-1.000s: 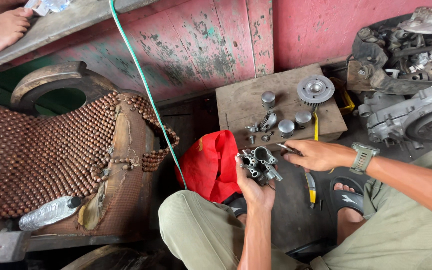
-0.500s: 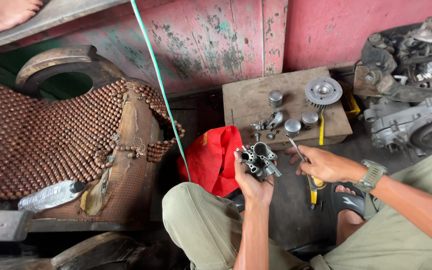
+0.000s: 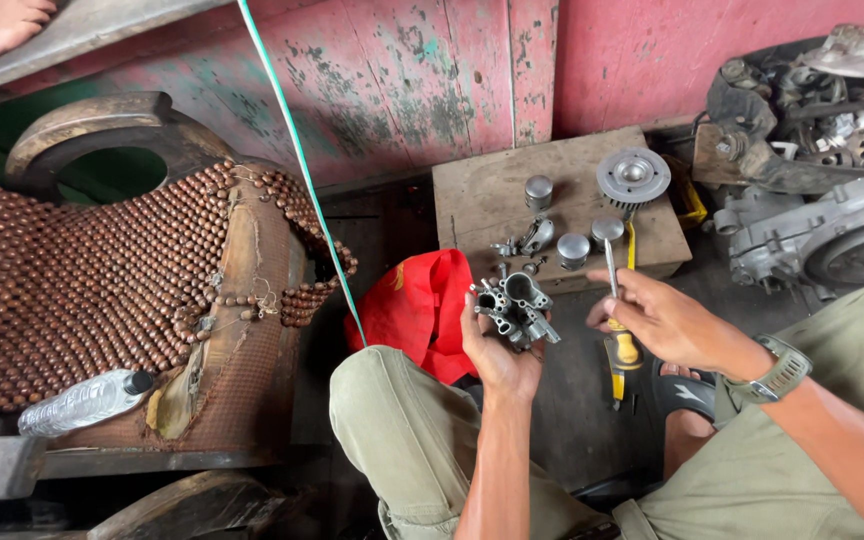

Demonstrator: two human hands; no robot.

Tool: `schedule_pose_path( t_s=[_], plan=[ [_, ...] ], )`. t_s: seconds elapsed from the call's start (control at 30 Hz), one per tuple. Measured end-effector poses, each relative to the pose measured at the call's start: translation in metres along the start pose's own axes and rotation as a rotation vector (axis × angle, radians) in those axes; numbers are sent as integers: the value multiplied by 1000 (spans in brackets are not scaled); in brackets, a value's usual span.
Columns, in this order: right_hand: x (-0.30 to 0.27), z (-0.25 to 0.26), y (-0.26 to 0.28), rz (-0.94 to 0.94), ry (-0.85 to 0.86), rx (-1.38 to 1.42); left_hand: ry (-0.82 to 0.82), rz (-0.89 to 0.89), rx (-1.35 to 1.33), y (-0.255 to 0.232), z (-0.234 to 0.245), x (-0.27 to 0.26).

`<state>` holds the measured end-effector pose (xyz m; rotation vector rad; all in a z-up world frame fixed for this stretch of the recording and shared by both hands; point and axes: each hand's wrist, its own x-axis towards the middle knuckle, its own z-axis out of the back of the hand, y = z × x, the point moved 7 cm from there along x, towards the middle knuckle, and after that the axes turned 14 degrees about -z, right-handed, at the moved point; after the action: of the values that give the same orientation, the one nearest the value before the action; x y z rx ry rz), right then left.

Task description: The person holds a small metallic engine component and uses a screwdriver to adjust or remove internal parts. The person repeatedly inserts and turns the screwdriver inside the component while seated on the floor.

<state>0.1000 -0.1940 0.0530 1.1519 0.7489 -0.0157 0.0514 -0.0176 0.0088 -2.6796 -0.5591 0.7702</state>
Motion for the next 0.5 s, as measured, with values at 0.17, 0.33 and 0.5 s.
schedule_pose_path(
  t_s=[0.17, 0.33, 0.5],
  plan=[
    [-4, -5, -6, -55, 11, -219, -30, 41, 62, 1, -4, -7],
    [-7, -7, -3, 0, -24, -399, 31, 74, 119, 6, -2, 2],
    [-13, -4, 2, -142, -94, -400, 20, 90, 122, 9, -3, 5]
  ],
)
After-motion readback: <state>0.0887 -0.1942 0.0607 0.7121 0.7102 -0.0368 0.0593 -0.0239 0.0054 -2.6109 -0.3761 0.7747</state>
